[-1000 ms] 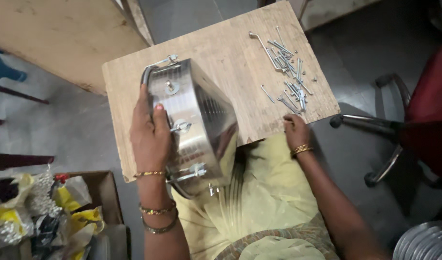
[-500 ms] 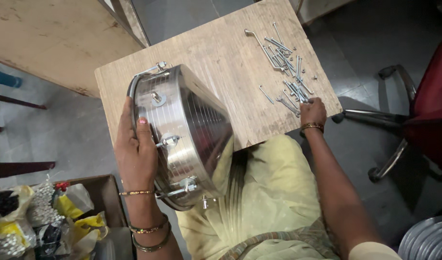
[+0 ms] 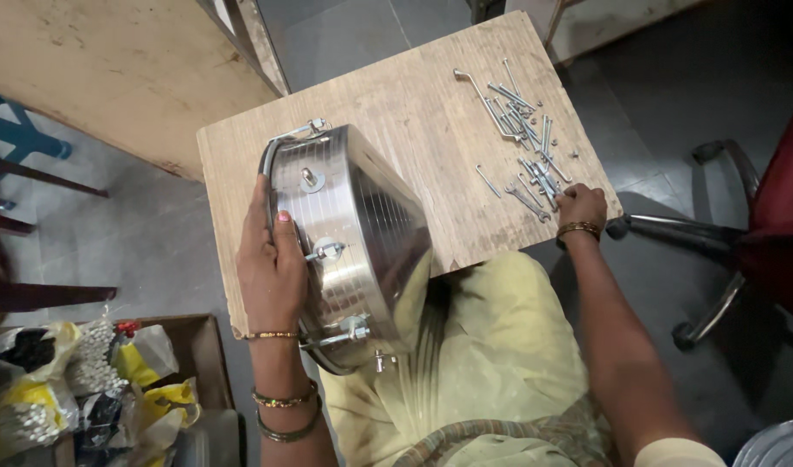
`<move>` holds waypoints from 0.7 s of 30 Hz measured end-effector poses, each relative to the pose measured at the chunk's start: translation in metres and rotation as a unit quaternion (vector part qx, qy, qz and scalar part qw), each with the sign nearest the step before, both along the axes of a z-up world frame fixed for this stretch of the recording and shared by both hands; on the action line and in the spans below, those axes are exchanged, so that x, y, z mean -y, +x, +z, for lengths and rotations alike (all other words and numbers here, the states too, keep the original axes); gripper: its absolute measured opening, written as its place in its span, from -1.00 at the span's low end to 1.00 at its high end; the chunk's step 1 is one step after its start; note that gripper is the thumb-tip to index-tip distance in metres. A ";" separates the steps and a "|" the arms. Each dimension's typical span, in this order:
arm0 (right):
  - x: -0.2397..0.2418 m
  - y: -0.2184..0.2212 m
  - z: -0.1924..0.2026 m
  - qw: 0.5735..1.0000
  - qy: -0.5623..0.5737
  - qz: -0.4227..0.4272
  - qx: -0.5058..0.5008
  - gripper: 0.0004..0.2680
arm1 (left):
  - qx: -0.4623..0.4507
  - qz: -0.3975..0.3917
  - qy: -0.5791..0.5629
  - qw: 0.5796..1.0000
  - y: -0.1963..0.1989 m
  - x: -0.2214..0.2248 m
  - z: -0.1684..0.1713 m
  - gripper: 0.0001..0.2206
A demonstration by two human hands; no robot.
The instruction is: The person places a decorative drum head onto a metal drum frame, inserts several metal tension rods into the rim, and uses a drum key to tighten the rods around the circumference of the instrument.
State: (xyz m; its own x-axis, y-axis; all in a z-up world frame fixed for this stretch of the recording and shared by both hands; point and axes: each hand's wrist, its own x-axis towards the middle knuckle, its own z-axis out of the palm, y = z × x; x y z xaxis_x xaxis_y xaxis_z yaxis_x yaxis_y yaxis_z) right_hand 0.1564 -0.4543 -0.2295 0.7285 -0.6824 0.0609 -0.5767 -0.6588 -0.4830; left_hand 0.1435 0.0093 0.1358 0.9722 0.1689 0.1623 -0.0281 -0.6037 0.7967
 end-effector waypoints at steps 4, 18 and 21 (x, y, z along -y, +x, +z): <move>0.014 0.007 -0.010 0.868 0.462 -0.111 0.141 -0.89 | 0.031 -0.019 0.014 0.999 -0.001 -0.005 -0.006 -0.55; -0.046 0.021 0.099 0.836 0.524 0.095 0.135 -0.87 | 0.002 0.024 0.040 0.999 -0.002 -0.006 -0.010 -0.42; -0.091 0.015 0.182 0.866 0.417 0.221 0.166 -0.84 | 0.064 0.004 0.054 0.996 -0.003 -0.007 -0.014 -0.45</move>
